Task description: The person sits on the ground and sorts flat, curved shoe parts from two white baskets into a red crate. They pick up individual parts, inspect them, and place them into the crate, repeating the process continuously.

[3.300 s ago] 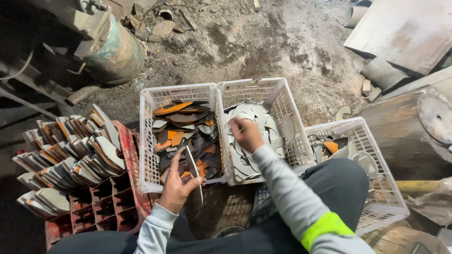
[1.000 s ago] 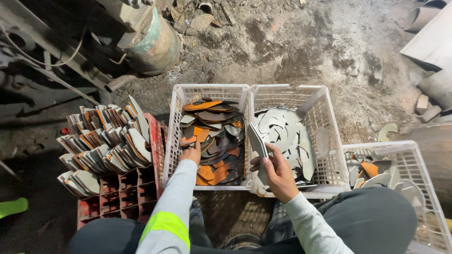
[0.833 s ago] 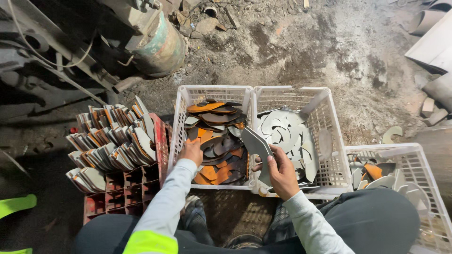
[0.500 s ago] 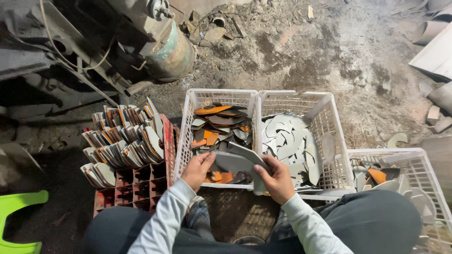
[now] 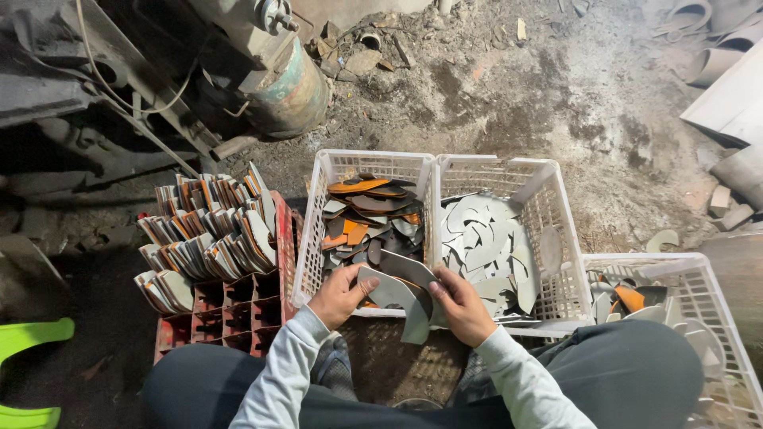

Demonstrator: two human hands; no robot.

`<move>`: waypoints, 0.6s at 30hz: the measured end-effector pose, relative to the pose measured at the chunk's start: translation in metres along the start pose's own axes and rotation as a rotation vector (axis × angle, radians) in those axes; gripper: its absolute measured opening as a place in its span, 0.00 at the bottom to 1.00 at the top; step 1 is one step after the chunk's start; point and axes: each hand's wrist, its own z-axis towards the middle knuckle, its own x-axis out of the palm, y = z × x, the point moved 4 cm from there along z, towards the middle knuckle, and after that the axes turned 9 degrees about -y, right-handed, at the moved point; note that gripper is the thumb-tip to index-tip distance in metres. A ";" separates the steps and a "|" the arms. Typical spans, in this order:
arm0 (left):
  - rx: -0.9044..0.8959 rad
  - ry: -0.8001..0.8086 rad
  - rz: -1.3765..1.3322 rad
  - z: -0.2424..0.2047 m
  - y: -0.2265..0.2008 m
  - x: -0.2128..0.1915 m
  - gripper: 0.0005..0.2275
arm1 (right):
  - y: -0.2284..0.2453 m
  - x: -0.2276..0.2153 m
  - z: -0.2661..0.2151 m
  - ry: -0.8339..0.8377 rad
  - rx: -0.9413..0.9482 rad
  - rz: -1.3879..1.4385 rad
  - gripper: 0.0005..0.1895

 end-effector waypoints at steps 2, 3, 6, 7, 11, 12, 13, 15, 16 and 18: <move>-0.009 0.002 -0.010 0.001 0.000 -0.009 0.15 | -0.001 0.000 0.002 -0.009 0.038 0.133 0.17; -0.024 -0.006 0.014 0.000 0.002 -0.018 0.16 | 0.003 -0.004 0.003 -0.017 0.047 0.227 0.18; -0.014 0.010 0.001 -0.003 0.005 -0.021 0.18 | 0.017 0.004 -0.004 0.046 0.206 0.123 0.21; 0.004 0.026 -0.015 0.000 0.004 -0.020 0.19 | 0.023 0.006 -0.005 0.078 0.274 0.023 0.22; 0.010 -0.119 -0.005 0.004 0.004 -0.004 0.20 | 0.045 0.038 -0.027 0.210 0.597 0.736 0.24; 0.029 -0.166 0.085 0.003 0.003 -0.003 0.19 | 0.045 0.039 -0.027 0.219 0.558 0.755 0.25; 0.051 -0.215 0.174 0.004 0.000 0.000 0.19 | 0.043 0.039 -0.024 0.229 0.514 0.770 0.26; -0.139 -0.391 0.097 0.005 0.001 0.011 0.23 | 0.032 0.039 -0.021 0.172 0.353 0.583 0.25; -0.232 -0.479 0.058 0.005 0.003 0.016 0.27 | 0.027 0.039 -0.021 0.144 0.271 0.490 0.25; -0.315 -0.459 -0.424 0.002 0.008 0.030 0.21 | 0.021 0.045 -0.028 0.151 0.127 0.258 0.27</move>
